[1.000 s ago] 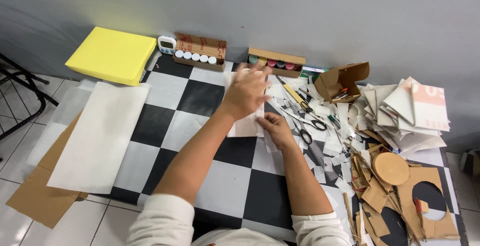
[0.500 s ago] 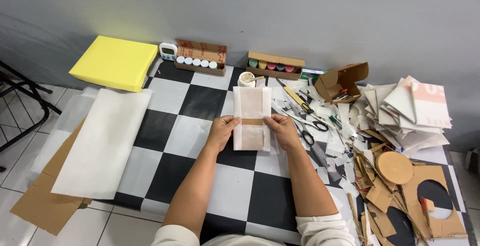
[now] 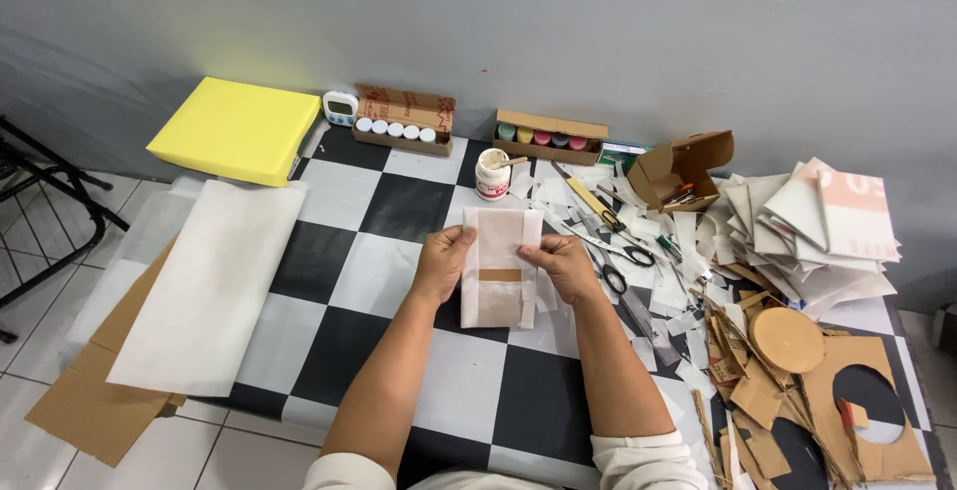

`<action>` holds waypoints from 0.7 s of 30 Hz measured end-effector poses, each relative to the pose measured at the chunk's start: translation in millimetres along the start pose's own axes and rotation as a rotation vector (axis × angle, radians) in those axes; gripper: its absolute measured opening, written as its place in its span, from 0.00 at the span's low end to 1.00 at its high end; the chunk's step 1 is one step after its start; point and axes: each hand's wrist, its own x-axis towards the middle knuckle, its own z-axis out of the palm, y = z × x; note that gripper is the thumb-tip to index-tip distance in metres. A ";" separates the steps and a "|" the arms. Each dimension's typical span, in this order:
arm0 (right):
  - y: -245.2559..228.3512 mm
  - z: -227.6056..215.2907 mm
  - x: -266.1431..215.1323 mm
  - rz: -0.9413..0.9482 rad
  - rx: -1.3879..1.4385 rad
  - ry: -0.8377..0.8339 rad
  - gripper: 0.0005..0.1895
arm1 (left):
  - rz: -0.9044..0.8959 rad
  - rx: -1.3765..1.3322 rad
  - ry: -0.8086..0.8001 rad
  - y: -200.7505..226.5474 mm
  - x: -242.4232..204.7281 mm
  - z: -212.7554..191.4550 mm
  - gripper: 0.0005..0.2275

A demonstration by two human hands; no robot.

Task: Bonding multiple layers of cardboard together using glue and trimming with scissors.

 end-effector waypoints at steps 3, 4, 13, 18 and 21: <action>6.2 -4.8 2.7 -0.025 0.003 -0.042 0.07 | 0.061 0.051 0.014 -7.1 3.2 -3.5 0.09; 3.3 -1.5 1.9 -0.027 0.003 -0.044 0.07 | 0.064 0.052 0.015 -2.3 0.8 -1.9 0.09; 7.5 -0.1 4.2 -0.135 0.042 -0.042 0.05 | 0.132 0.054 0.012 27.5 -16.2 10.4 0.09; 13.9 1.1 7.4 -0.164 0.045 -0.007 0.05 | 0.188 0.153 0.026 28.3 -17.4 10.5 0.09; 5.2 2.6 1.5 -0.175 0.032 0.031 0.05 | 0.120 0.094 0.014 8.2 -12.3 7.0 0.09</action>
